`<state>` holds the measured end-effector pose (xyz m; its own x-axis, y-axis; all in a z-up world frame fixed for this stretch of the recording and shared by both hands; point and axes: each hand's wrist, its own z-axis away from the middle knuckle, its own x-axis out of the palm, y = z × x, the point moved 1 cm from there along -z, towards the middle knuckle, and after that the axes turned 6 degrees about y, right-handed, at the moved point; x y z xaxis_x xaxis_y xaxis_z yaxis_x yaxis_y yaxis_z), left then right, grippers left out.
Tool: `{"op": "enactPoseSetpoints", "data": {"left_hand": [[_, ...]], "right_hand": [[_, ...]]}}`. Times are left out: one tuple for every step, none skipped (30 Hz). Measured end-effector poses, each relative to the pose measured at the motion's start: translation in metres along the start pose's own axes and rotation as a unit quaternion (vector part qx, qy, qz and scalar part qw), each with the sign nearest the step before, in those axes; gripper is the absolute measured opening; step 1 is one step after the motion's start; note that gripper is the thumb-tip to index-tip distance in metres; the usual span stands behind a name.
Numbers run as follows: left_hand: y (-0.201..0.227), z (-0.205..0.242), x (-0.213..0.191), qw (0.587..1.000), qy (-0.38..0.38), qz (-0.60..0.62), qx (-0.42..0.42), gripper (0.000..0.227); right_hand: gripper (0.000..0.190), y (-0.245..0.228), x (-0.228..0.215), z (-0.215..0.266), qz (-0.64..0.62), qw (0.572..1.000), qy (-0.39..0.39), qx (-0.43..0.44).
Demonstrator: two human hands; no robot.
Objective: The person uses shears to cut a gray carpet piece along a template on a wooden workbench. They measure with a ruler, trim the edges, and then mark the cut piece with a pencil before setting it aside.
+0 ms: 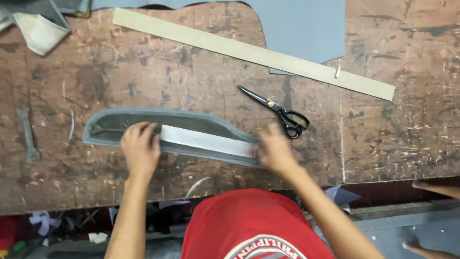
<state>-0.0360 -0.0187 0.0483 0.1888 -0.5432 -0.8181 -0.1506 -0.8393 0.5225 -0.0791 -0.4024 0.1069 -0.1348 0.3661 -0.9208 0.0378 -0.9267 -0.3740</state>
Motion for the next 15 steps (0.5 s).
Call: {"op": "enactPoseSetpoints", "data": {"left_hand": [[-0.011, 0.002, -0.004, 1.0, 0.01, -0.011, -0.028, 0.042], [-0.02, -0.003, -0.003, 0.998, 0.026, -0.016, -0.048, 0.047], [-0.027, -0.009, -0.001, 0.996, 0.042, -0.021, -0.07, 0.052], [-0.031, -0.01, 0.002, 0.994, 0.023, -0.041, -0.097, 0.055], [-0.035, -0.01, 0.006, 0.99, 0.003, -0.061, -0.125, 0.059], [-0.038, -0.003, 0.009, 0.984, -0.021, -0.083, -0.156, 0.063], [-0.039, 0.004, 0.012, 0.983, -0.024, -0.092, -0.156, 0.062], [-0.042, 0.005, 0.017, 0.983, -0.025, -0.1, -0.155, 0.062], [-0.047, 0.001, 0.022, 0.982, -0.025, -0.109, -0.154, 0.061], [-0.053, 0.0, 0.022, 0.984, -0.039, -0.103, -0.141, 0.056], [-0.059, -0.002, 0.019, 0.985, -0.054, -0.098, -0.129, 0.052], [-0.065, -0.002, 0.011, 0.986, -0.07, -0.095, -0.116, 0.048], [-0.07, -0.001, 0.0, 0.987, -0.098, -0.093, -0.087, 0.051], [-0.075, -0.006, -0.012, 0.987, -0.12, -0.089, -0.055, 0.055], [-0.078, -0.014, -0.021, 0.986, -0.143, -0.086, -0.022, 0.059]], "right_hand": [[0.058, -0.017, 0.015, 0.001, 0.034, 0.997, -0.064, 0.023], [0.064, -0.03, 0.026, -0.003, 0.037, 0.994, -0.098, 0.028], [0.071, -0.039, 0.031, -0.007, 0.04, 0.99, -0.132, 0.034], [0.065, -0.045, 0.034, -0.009, 0.045, 0.99, -0.128, 0.034], [0.06, -0.051, 0.038, -0.012, 0.049, 0.99, -0.124, 0.035], [0.055, -0.054, 0.038, -0.012, 0.053, 0.99, -0.125, 0.036], [0.057, -0.055, 0.037, -0.008, 0.048, 0.988, -0.139, 0.045], [0.06, -0.053, 0.034, -0.011, 0.044, 0.986, -0.149, 0.053], [0.062, -0.051, 0.033, -0.019, 0.04, 0.985, -0.159, 0.061], [0.061, -0.05, 0.034, -0.025, 0.039, 0.985, -0.158, 0.051], [0.061, -0.047, 0.032, -0.026, 0.038, 0.986, -0.157, 0.041], [0.06, -0.048, 0.033, -0.024, 0.035, 0.986, -0.158, 0.031], [0.046, -0.048, 0.031, -0.021, 0.012, 0.989, -0.145, 0.011], [0.033, -0.046, 0.028, -0.019, -0.009, 0.992, -0.126, -0.011], [0.019, -0.042, 0.024, -0.018, -0.028, 0.993, -0.106, -0.032]]}}
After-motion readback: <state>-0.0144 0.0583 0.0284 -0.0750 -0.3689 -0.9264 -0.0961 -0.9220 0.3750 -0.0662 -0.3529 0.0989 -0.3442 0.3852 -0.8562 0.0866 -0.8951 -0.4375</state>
